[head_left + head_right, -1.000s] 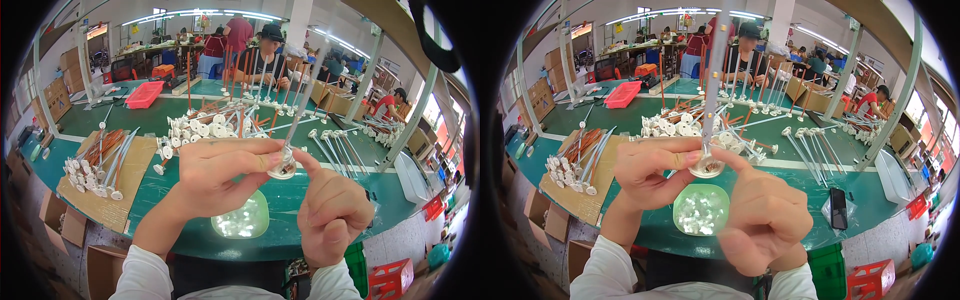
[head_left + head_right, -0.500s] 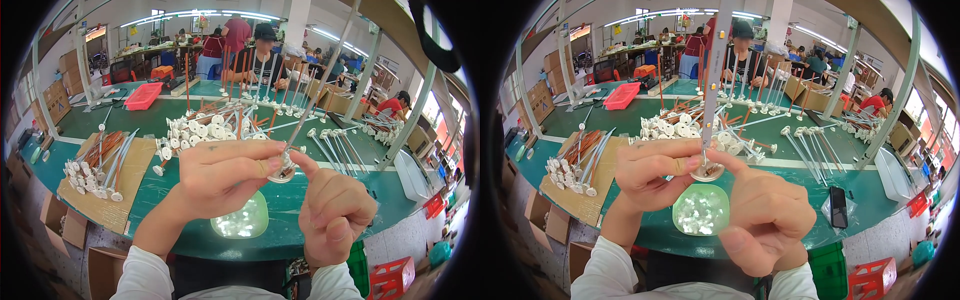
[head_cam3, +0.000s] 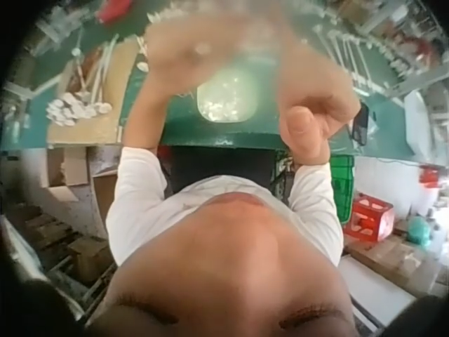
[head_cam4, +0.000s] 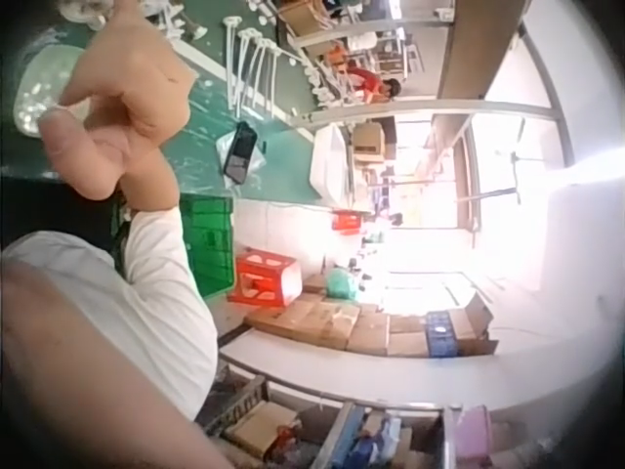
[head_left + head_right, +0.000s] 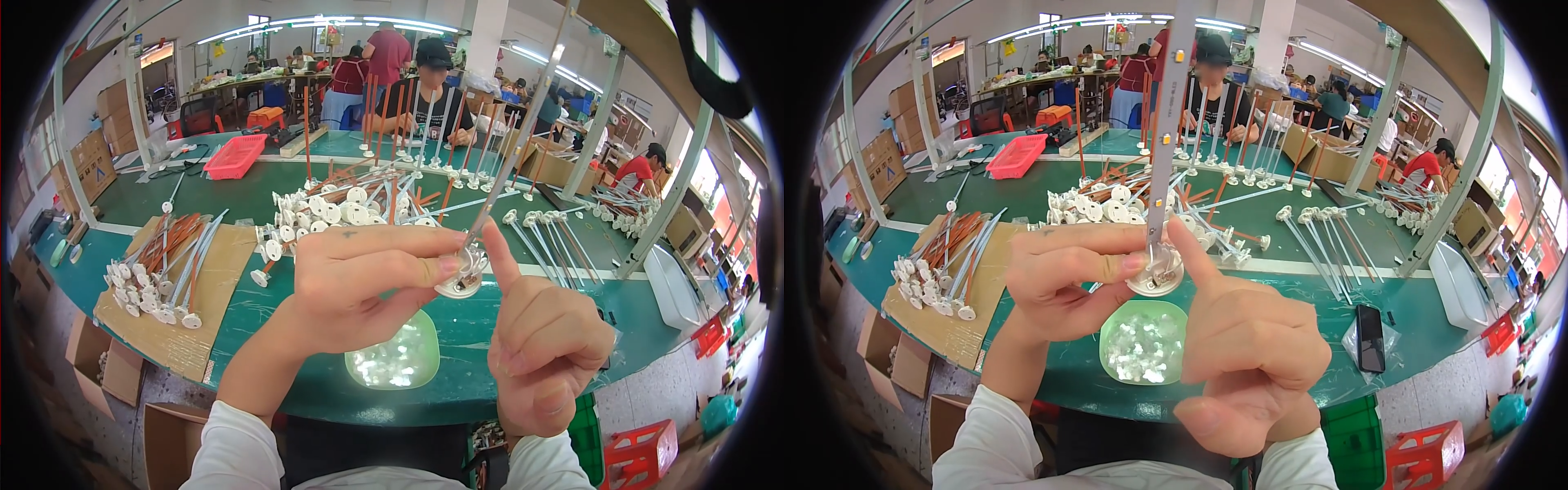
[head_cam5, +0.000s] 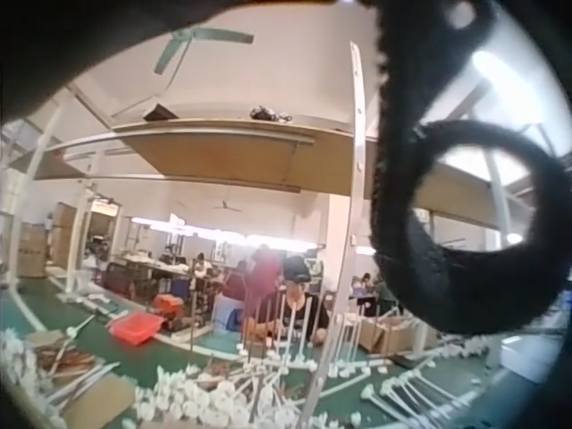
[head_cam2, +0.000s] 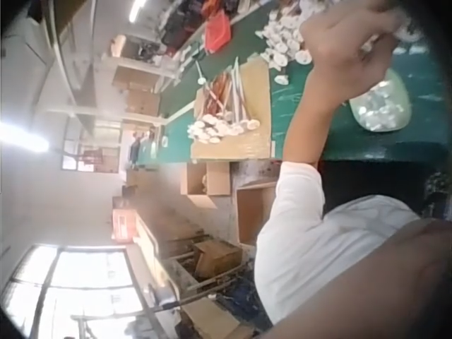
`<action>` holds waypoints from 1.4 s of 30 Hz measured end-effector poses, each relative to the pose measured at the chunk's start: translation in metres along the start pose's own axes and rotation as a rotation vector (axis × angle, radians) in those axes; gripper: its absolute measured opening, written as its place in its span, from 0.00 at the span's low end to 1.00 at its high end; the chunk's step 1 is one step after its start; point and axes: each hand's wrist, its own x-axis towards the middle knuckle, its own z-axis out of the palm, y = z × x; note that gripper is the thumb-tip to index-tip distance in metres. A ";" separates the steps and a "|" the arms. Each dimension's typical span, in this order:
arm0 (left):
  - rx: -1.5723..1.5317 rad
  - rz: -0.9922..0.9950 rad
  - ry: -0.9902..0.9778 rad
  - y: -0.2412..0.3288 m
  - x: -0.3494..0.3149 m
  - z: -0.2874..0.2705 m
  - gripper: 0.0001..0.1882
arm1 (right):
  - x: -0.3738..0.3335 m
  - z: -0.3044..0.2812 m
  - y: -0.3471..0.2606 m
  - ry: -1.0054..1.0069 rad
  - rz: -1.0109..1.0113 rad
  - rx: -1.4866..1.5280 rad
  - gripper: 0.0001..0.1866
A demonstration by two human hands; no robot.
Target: Assembling LED light strips onto circular plastic bases using small plastic ties.
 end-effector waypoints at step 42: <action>0.112 0.000 -0.030 -0.004 0.002 0.000 0.11 | 0.024 -0.021 0.008 -0.209 -0.079 -0.802 0.11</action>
